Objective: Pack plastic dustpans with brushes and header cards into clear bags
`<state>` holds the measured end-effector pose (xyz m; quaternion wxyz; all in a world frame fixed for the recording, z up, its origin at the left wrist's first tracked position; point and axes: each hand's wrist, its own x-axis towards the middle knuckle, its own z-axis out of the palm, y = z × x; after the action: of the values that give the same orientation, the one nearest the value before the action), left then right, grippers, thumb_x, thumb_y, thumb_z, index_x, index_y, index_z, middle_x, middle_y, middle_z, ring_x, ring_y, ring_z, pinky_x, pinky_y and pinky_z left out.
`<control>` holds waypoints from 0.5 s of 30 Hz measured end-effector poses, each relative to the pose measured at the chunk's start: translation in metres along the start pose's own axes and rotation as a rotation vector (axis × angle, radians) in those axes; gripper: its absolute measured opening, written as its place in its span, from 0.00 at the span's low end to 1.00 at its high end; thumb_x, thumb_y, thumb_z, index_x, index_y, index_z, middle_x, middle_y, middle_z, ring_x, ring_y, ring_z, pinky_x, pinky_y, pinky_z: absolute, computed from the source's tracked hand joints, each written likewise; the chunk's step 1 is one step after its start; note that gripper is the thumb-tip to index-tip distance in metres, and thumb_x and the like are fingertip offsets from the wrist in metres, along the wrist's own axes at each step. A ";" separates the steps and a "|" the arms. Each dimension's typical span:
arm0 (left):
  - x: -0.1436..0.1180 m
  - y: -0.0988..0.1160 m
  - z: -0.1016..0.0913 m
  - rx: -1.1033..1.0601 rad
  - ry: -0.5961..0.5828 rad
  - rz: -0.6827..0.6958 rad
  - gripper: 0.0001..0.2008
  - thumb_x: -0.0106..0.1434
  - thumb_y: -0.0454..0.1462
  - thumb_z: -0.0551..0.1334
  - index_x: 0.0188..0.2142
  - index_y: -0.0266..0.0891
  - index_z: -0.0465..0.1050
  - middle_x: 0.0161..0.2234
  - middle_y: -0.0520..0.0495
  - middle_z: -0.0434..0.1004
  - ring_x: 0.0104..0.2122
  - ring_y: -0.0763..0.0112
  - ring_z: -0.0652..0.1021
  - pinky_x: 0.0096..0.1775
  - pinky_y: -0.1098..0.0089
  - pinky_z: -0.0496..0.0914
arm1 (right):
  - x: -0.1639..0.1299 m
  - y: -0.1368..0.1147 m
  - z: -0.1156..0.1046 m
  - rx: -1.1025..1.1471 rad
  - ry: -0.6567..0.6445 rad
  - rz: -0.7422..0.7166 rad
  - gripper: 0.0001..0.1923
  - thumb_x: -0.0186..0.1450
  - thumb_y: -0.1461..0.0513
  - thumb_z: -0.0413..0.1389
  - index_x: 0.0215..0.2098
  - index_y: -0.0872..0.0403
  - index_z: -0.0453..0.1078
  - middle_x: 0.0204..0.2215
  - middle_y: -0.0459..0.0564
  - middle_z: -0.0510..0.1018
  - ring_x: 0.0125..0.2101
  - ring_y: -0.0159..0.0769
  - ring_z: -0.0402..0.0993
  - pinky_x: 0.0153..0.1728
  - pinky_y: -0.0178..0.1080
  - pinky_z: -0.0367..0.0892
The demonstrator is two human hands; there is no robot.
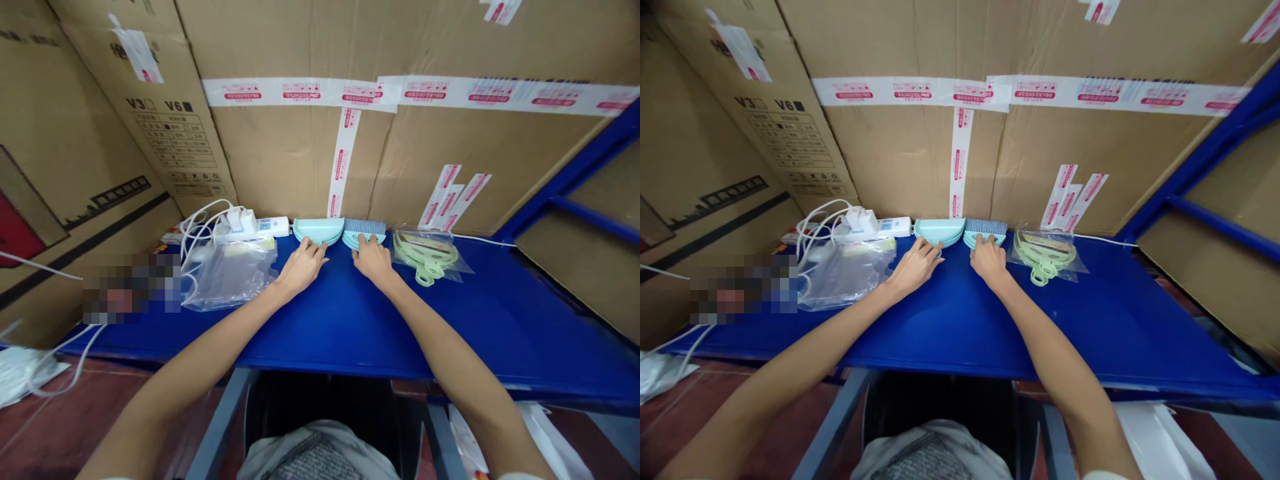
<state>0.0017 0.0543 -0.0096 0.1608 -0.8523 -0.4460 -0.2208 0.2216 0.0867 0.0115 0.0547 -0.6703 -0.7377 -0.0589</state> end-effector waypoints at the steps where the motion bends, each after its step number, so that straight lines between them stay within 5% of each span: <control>1: 0.000 0.000 0.000 0.006 0.002 0.001 0.18 0.79 0.37 0.53 0.63 0.31 0.68 0.44 0.36 0.77 0.51 0.53 0.75 0.47 0.59 0.78 | -0.001 0.000 0.000 -0.012 0.006 -0.001 0.23 0.77 0.55 0.47 0.67 0.56 0.61 0.59 0.70 0.68 0.47 0.55 0.81 0.48 0.50 0.72; 10: -0.001 -0.001 0.000 0.048 -0.055 0.041 0.17 0.77 0.35 0.58 0.63 0.34 0.69 0.45 0.37 0.75 0.50 0.54 0.77 0.44 0.61 0.77 | -0.021 0.009 -0.023 0.010 -0.020 0.015 0.31 0.73 0.51 0.58 0.68 0.55 0.57 0.62 0.70 0.62 0.45 0.55 0.83 0.46 0.49 0.72; 15: 0.003 0.002 0.002 0.097 -0.072 0.020 0.15 0.77 0.34 0.56 0.59 0.34 0.72 0.45 0.38 0.74 0.48 0.56 0.76 0.41 0.63 0.76 | -0.029 0.006 -0.034 0.014 -0.097 -0.015 0.20 0.72 0.62 0.59 0.60 0.56 0.65 0.59 0.65 0.65 0.44 0.49 0.83 0.46 0.44 0.72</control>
<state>0.0056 0.0562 -0.0104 0.1879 -0.8553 -0.4533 -0.1664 0.2308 0.0532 0.0403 0.0230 -0.6662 -0.7451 -0.0216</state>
